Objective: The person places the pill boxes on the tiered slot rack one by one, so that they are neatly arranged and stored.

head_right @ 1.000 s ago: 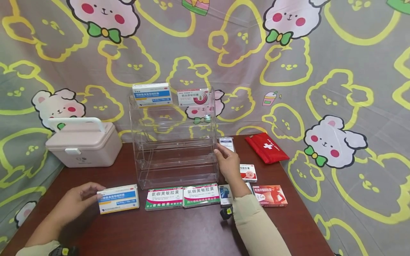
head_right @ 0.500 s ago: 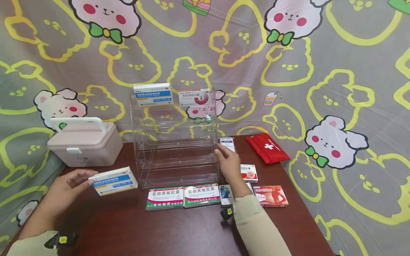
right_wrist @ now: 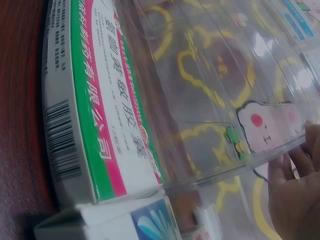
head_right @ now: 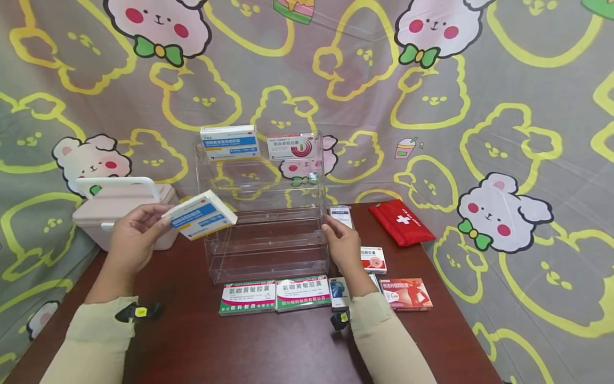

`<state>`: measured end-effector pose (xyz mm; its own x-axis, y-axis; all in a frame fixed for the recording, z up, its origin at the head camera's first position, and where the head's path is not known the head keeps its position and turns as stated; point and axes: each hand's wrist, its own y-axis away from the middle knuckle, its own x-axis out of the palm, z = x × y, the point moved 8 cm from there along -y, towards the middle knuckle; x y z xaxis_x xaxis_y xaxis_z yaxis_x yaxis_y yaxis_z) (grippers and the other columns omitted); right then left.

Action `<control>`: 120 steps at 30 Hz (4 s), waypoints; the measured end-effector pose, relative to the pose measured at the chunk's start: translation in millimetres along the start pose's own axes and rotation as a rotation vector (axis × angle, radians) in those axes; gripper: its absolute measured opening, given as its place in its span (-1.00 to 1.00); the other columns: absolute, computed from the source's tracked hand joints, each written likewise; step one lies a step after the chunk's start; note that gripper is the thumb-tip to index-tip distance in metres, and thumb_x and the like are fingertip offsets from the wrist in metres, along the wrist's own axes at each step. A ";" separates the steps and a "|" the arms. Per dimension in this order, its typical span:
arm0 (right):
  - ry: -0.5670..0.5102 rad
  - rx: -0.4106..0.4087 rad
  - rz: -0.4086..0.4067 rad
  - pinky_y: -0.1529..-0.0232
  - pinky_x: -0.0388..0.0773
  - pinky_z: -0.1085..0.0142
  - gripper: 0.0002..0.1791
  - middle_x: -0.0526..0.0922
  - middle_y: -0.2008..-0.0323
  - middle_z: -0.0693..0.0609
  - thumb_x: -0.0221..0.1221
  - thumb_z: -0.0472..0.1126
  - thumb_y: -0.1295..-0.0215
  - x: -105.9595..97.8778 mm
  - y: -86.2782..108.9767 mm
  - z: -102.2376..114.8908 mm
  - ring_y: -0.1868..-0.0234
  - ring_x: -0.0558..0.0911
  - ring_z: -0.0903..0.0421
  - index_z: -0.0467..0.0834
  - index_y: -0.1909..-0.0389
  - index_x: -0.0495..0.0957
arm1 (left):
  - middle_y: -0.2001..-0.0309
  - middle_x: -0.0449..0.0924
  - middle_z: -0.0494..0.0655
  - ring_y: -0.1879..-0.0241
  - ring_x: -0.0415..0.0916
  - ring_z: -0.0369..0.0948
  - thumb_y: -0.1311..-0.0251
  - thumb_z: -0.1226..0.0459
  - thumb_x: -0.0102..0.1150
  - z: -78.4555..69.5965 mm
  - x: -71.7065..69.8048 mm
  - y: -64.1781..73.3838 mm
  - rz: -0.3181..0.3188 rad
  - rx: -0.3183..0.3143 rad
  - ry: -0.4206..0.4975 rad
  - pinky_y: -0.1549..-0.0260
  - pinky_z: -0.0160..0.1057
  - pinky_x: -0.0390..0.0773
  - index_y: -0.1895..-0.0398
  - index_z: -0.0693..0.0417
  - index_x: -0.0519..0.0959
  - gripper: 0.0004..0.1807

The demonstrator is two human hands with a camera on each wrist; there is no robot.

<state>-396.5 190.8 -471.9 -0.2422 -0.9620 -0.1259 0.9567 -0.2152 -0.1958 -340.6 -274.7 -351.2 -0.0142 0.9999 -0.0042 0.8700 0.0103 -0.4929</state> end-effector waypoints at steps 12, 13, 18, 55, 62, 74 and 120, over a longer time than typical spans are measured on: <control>0.023 -0.001 0.004 0.05 0.64 0.61 -0.58 0.75 -0.28 -0.20 0.35 -0.21 -0.54 0.7 1.1 3.3 -0.20 0.70 -0.02 -0.16 -0.35 0.70 | -0.11 0.78 -0.15 -0.11 0.69 -0.38 -0.52 0.34 0.30 -45.3 63.5 -78.8 -0.097 0.044 -0.286 -0.04 -0.52 0.67 -0.20 0.34 0.62 -0.69; 0.020 0.002 0.005 0.05 0.65 0.61 -0.58 0.75 -0.28 -0.20 0.34 -0.21 -0.55 0.9 1.2 2.9 -0.20 0.70 -0.02 -0.16 -0.36 0.70 | -0.15 0.78 -0.07 -0.14 0.71 -0.32 -0.52 0.35 0.29 -47.5 68.6 -84.5 -0.082 0.059 -0.318 -0.09 -0.48 0.69 -0.20 0.35 0.62 -0.69; 0.017 0.002 -0.001 0.08 0.64 0.62 -0.58 0.75 -0.28 -0.20 0.35 -0.20 -0.55 0.5 0.1 1.4 -0.18 0.70 0.02 -0.15 -0.35 0.70 | -0.25 0.73 0.19 -0.33 0.67 -0.01 -0.53 0.38 0.26 -52.5 90.3 -107.1 -0.031 0.139 -0.516 -0.32 -0.12 0.69 -0.20 0.31 0.65 -0.72; -0.004 0.023 -0.001 0.05 0.68 0.58 -0.58 0.74 -0.29 -0.20 0.34 -0.21 -0.55 -0.7 3.8 3.7 -0.19 0.70 0.05 -0.16 -0.36 0.69 | -0.15 0.64 0.42 -0.22 0.56 0.32 -0.54 0.43 0.05 -37.0 100.7 -118.9 0.118 0.052 -1.048 -0.31 0.26 0.53 -0.15 0.41 0.57 -0.75; -0.026 0.013 -0.008 0.06 0.69 0.58 -0.59 0.74 -0.28 -0.22 0.35 -0.23 -0.54 -0.5 4.5 3.9 -0.15 0.71 0.08 -0.18 -0.34 0.70 | -0.17 0.65 0.42 -0.24 0.57 0.31 -0.51 0.45 0.04 -35.2 101.2 -118.4 0.116 0.077 -1.040 -0.33 0.24 0.53 -0.14 0.42 0.58 -0.73; -0.003 0.002 -0.006 0.06 0.64 0.63 -0.58 0.75 -0.27 -0.20 0.36 -0.18 -0.55 0.7 4.1 4.2 -0.12 0.70 0.13 -0.16 -0.34 0.70 | -0.28 0.65 0.35 -0.31 0.59 0.28 -0.50 0.33 0.16 -39.6 81.0 -99.2 -0.118 0.077 -0.875 -0.38 0.23 0.54 -0.34 0.33 0.59 -0.58; -0.007 0.065 0.062 0.02 0.68 0.57 -0.54 0.72 -0.31 -0.21 0.34 -0.17 -0.56 0.2 1.4 1.4 -0.18 0.70 0.07 -0.15 -0.41 0.66 | -0.65 0.30 0.21 -0.67 0.21 0.06 -0.58 0.51 0.08 130.1 55.6 33.0 -0.289 -0.297 0.103 -0.33 -0.56 0.50 -0.64 0.32 0.32 -0.40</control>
<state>-395.0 190.1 -470.9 -0.1814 -0.9749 -0.1292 0.9783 -0.1656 -0.1243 -376.8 -220.1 -480.9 -0.2417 0.9513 0.1915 0.9421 0.2774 -0.1886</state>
